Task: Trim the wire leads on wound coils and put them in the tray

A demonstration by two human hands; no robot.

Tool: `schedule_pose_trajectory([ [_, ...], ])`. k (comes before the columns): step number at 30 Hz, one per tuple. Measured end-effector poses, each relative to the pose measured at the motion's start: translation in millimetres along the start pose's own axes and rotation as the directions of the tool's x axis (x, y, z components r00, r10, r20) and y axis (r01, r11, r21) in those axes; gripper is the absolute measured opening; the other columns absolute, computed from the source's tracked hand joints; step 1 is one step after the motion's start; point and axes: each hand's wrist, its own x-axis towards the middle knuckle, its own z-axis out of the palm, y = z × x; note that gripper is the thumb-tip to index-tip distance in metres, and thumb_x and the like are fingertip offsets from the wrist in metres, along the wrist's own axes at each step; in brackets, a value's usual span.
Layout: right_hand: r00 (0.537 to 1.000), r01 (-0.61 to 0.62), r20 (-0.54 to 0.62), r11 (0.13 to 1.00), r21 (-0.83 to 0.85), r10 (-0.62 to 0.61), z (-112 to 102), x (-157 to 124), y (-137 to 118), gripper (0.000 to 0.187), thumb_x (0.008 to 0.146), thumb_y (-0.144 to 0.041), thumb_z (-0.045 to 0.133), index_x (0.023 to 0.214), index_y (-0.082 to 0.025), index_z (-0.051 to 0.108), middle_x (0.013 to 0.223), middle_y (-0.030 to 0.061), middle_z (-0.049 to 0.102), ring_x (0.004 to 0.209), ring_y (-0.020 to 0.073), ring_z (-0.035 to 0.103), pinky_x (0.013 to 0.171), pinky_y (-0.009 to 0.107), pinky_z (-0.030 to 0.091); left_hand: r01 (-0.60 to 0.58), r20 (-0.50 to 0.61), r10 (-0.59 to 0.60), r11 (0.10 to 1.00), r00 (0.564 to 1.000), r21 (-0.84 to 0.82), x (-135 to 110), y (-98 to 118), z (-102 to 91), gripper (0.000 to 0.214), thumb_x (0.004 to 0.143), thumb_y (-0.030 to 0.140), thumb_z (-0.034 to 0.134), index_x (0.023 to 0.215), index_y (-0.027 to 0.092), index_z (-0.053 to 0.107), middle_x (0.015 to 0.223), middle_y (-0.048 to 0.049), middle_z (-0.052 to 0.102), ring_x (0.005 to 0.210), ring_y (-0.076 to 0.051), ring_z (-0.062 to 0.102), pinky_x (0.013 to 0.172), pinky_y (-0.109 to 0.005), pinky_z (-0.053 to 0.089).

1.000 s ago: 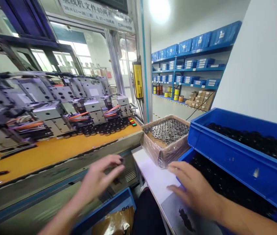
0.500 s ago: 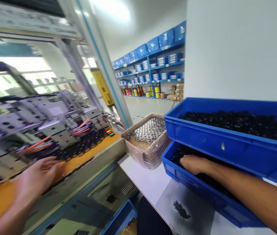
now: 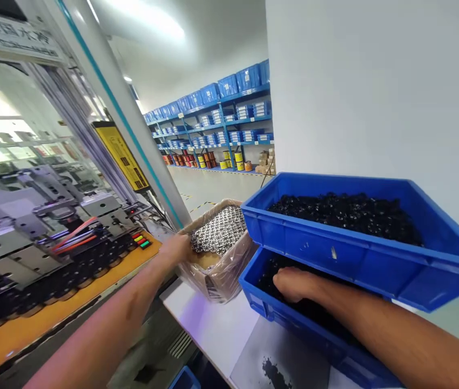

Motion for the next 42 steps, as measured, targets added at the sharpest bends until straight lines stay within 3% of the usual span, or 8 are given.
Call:
schedule_pose_trajectory([
  [4, 0.996, 0.034, 0.089, 0.998, -0.044, -0.03, -13, -6, -5, 0.029, 0.054, 0.013, 0.059, 0.047, -0.015, 0.056, 0.048, -0.0019, 0.051, 0.048, 0.0131, 0.054, 0.046, 0.023, 0.033, 0.077, 0.09, -0.076, 0.997, 0.993, -0.011, 18, 7, 5.3, 0.026, 0.092, 0.032, 0.063, 0.111, 0.014, 0.064, 0.113, -0.0092, 0.067, 0.099, -0.022, 0.066, 0.086, -0.043, 0.056],
  [16, 1.0, 0.013, 0.02, 0.997, -0.077, -0.012, -21, -6, -8, 0.034, 0.066, 0.01, 0.049, 0.076, -0.014, 0.07, 0.085, 0.0092, 0.07, 0.077, 0.02, 0.065, 0.06, 0.024, 0.034, 0.029, 0.003, -0.029, 0.969, 1.0, -0.247, -8, 14, -4.0, 0.026, 0.09, 0.028, 0.066, 0.11, 0.012, 0.064, 0.114, -0.0105, 0.066, 0.103, -0.024, 0.065, 0.089, -0.045, 0.055],
  [24, 0.984, 0.081, -0.152, 0.995, -0.062, -0.089, -14, 0, -5, 0.027, 0.073, 0.005, 0.049, 0.07, -0.014, 0.067, 0.076, 0.0097, 0.068, 0.074, 0.0214, 0.063, 0.064, 0.027, 0.037, -0.281, -0.376, 0.046, 0.749, 0.925, -0.6, -149, 12, 0.0, 0.021, 0.089, 0.016, 0.062, 0.109, 0.016, 0.069, 0.092, -0.005, 0.067, 0.087, -0.014, 0.066, 0.082, -0.025, 0.054],
  [25, 0.977, 0.095, -0.188, 0.994, -0.05, -0.102, -15, 0, -5, 0.026, 0.073, 0.005, 0.049, 0.069, -0.014, 0.067, 0.075, 0.0097, 0.067, 0.074, 0.0215, 0.063, 0.065, 0.028, 0.039, -0.306, -0.408, 0.015, 0.688, 0.913, -0.658, -171, 10, 9.7, 0.018, 0.088, 0.017, 0.062, 0.104, 0.015, 0.07, 0.092, -0.0062, 0.066, 0.083, -0.014, 0.066, 0.077, -0.024, 0.055],
  [27, 0.952, 0.131, -0.277, 0.991, -0.022, -0.132, -20, -3, -9, 0.024, 0.076, 0.003, 0.049, 0.069, -0.013, 0.065, 0.076, 0.0101, 0.066, 0.075, 0.0219, 0.063, 0.069, 0.03, 0.044, -0.397, -0.453, -0.135, 0.31, 0.881, -0.864, -210, 6, 30.7, 0.013, 0.082, 0.021, 0.068, 0.092, 0.014, 0.072, 0.103, -0.0111, 0.065, 0.08, -0.016, 0.068, 0.072, -0.025, 0.058],
  [31, 0.834, 0.255, -0.512, 0.967, 0.029, -0.204, -43, -17, -41, 0.019, 0.089, -0.007, 0.047, 0.086, -0.012, 0.065, 0.092, 0.0118, 0.063, 0.083, 0.0209, 0.061, 0.078, 0.034, 0.05, -0.367, -0.346, -0.222, -0.064, 0.912, -0.928, -257, -4, 59.3, 0.014, 0.076, 0.024, 0.076, 0.089, 0.019, 0.076, 0.107, -0.0135, 0.073, 0.093, -0.023, 0.072, 0.079, -0.026, 0.06],
  [36, 0.648, 0.571, -0.651, 0.818, 0.072, -0.395, -49, -41, -115, 0.01, 0.092, -0.017, 0.054, 0.094, -0.016, 0.063, 0.085, 0.0055, 0.062, 0.075, 0.0144, 0.059, 0.068, 0.025, 0.051, -0.295, -0.258, -0.232, -0.142, 0.938, -0.945, -277, -3, 58.2, 0.024, 0.074, 0.024, 0.079, 0.098, 0.026, 0.078, 0.107, -0.0102, 0.075, 0.091, -0.024, 0.073, 0.079, -0.027, 0.062],
  [42, 0.37, 0.852, -0.775, 0.519, 0.063, -0.513, -15, -65, -163, 0.003, 0.093, -0.017, 0.057, 0.093, -0.015, 0.059, 0.078, 0.0053, 0.063, 0.071, 0.0126, 0.059, 0.063, 0.022, 0.05, -0.325, -0.265, -0.242, -0.254, 0.933, -0.911, -284, 15, 61.2, 0.013, 0.07, 0.022, 0.082, 0.083, 0.025, 0.079, 0.104, -0.0084, 0.075, 0.09, -0.023, 0.074, 0.079, -0.025, 0.061],
])
